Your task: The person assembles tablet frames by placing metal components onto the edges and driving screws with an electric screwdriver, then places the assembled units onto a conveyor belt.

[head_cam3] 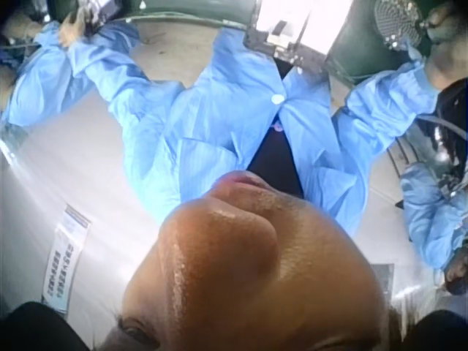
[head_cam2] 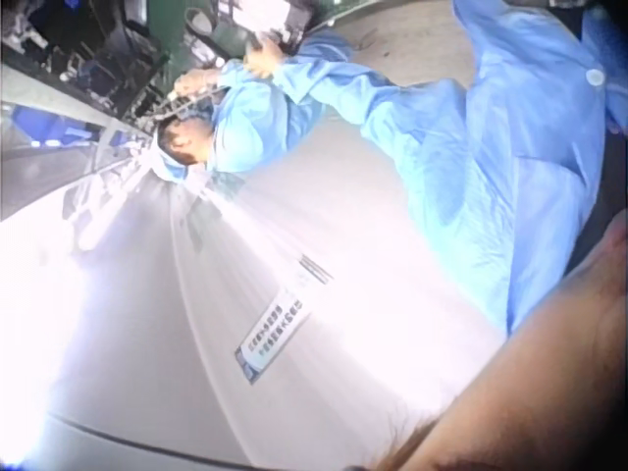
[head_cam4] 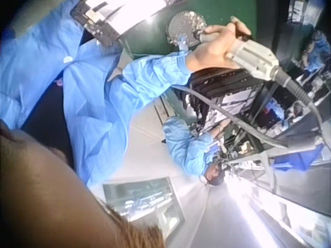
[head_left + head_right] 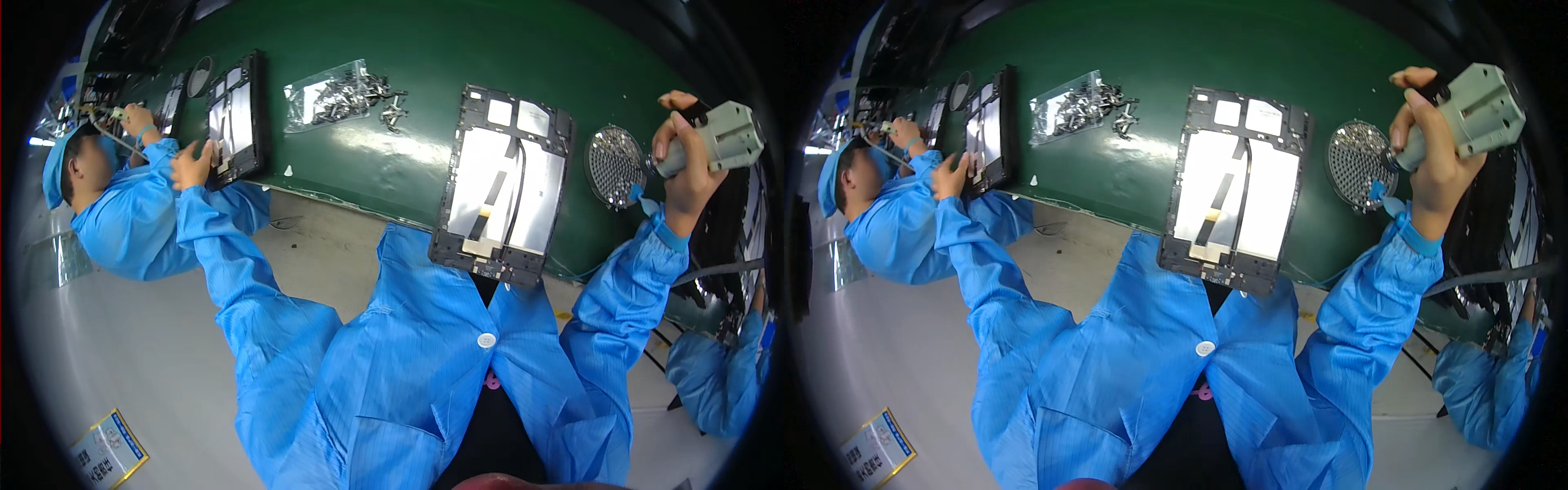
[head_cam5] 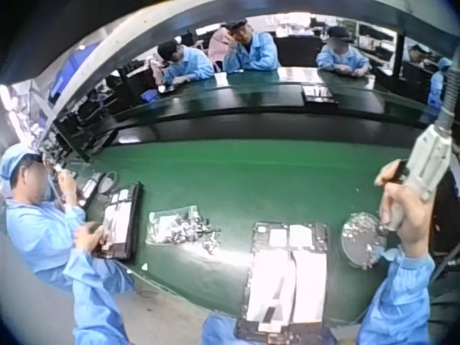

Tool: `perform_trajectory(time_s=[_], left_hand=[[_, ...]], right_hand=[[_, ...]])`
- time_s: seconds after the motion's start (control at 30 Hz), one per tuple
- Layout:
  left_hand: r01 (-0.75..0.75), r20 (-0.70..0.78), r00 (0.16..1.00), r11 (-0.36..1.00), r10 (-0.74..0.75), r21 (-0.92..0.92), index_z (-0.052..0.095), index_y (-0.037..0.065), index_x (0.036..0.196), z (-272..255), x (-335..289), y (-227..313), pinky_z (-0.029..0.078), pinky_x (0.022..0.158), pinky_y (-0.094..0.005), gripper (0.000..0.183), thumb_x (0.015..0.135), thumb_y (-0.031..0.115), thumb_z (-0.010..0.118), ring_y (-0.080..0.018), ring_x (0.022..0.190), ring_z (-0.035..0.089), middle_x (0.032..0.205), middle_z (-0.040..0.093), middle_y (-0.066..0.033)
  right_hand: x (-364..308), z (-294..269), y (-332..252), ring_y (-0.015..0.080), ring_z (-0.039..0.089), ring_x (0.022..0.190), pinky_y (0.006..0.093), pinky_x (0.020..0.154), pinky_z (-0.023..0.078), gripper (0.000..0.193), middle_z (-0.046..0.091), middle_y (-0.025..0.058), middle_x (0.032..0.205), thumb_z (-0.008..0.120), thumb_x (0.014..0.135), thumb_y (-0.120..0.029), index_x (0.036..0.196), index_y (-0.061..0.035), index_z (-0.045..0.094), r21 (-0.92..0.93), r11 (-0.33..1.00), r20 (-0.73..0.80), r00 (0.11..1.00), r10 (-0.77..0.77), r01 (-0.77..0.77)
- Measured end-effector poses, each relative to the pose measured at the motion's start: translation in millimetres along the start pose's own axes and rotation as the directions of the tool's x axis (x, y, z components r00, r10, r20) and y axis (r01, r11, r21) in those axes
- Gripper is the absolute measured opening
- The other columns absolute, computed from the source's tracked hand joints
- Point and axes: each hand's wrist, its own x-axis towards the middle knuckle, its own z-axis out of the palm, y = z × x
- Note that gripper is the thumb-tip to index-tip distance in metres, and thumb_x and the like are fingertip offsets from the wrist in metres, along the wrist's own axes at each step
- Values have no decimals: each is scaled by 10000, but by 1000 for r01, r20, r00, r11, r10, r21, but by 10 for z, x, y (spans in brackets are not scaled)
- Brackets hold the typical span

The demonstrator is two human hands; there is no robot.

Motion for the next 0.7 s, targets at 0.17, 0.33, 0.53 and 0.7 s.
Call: perform_trajectory(time_s=[0.17,0.33,0.53,0.7], left_hand=[[-121,34,959,515,283,-849,718,37,960,-1448,-791,1925,495,656,-269,193,851,192,751,-177,696,628,874,693,-93],[-256,-25,869,406,494,-877,716,7,907,-1385,-1283,2776,476,590,-305,204,773,136,800,-166,622,580,824,640,-89],[-313,-110,886,406,450,-858,717,15,901,-1256,-1381,2847,483,610,-319,140,788,80,768,-186,638,585,838,637,-90],[-241,-42,914,458,403,-856,676,14,908,-1226,-1438,2841,497,663,-314,128,806,45,747,-194,734,625,897,672,-89]], right_hand=[[-4,15,61,129,515,495,255,470,402,209,670,226,851,603,830,-16,981,124,637,-24,1000,13,1000,-7,8],[11,1,158,138,544,505,254,471,413,186,681,218,867,602,835,-10,956,122,649,24,998,31,998,-60,59],[-15,40,92,160,506,497,268,536,434,258,540,124,597,578,853,-63,1015,135,603,-81,995,32,998,-56,58],[-10,27,95,161,500,471,277,451,385,244,641,208,781,585,852,-76,983,129,615,-55,996,69,996,-65,69]])
